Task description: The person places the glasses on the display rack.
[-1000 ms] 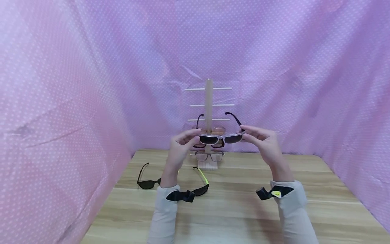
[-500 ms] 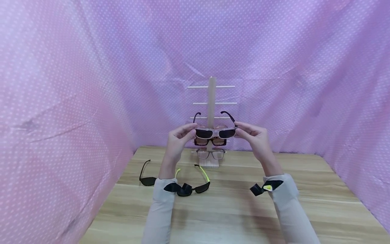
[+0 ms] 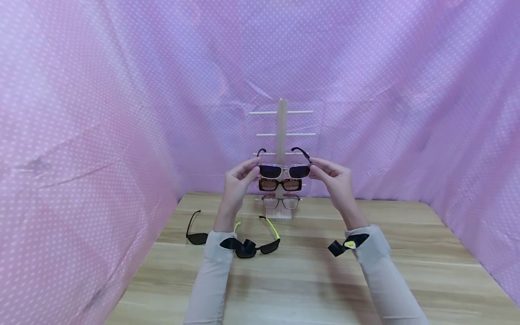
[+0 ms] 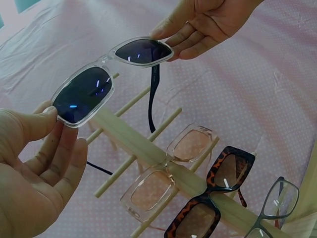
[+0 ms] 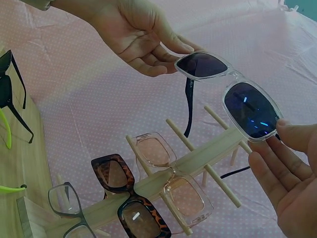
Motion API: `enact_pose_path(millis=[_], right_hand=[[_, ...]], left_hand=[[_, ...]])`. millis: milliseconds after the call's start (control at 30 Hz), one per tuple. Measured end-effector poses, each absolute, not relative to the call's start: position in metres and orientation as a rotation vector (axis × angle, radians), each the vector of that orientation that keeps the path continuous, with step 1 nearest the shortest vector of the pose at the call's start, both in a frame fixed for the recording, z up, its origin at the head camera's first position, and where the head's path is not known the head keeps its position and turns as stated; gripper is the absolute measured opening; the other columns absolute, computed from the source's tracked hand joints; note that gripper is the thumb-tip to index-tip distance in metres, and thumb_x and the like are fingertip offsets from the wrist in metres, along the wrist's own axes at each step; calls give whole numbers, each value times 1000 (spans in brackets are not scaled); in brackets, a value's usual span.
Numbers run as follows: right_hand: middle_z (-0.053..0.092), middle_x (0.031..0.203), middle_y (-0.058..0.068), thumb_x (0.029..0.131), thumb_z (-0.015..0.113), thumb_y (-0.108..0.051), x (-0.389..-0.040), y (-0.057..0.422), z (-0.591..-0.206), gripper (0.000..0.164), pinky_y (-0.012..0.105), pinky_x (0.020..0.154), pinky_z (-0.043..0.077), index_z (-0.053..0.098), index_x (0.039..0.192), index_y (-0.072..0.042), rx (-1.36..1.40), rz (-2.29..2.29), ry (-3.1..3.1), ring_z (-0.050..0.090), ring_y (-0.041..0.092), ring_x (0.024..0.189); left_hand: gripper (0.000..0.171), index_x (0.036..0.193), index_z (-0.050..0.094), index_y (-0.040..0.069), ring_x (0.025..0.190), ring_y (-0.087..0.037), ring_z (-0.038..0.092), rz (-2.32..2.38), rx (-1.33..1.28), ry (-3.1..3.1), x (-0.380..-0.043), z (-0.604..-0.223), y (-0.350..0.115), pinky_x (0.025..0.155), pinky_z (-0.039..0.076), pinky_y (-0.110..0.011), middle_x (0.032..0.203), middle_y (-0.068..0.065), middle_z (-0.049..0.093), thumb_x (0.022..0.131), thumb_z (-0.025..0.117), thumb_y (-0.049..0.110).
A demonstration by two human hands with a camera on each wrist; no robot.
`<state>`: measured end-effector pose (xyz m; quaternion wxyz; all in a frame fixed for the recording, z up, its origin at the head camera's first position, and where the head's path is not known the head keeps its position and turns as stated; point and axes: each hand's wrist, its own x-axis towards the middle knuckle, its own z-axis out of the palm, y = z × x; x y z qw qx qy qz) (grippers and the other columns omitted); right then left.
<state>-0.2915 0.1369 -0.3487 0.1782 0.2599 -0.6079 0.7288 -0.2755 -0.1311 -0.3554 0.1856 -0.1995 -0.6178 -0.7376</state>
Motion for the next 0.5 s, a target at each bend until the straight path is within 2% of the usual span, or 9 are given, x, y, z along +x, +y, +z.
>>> enact_pose_path(millis=[233, 500], right_hand=[[79, 96, -7, 93, 70, 3, -294, 135, -348, 35, 27, 77, 63, 61, 122, 20, 691, 2046, -1748, 76, 8, 80], [79, 98, -8, 94, 69, 3, -299, 133, -347, 34, 25, 77, 63, 63, 124, 17, 642, 2028, -1770, 75, 6, 81]], left_hand=[[32, 128, 64, -8, 85, -6, 66, -2099, -508, -1720, -280, -353, -126, 80, 60, -21, 102, 8, 72, 96, 65, -3], [30, 123, 66, -10, 80, -7, 65, -2096, -439, -1634, -290, -354, -119, 75, 60, -19, 92, 8, 72, 94, 67, -5]])
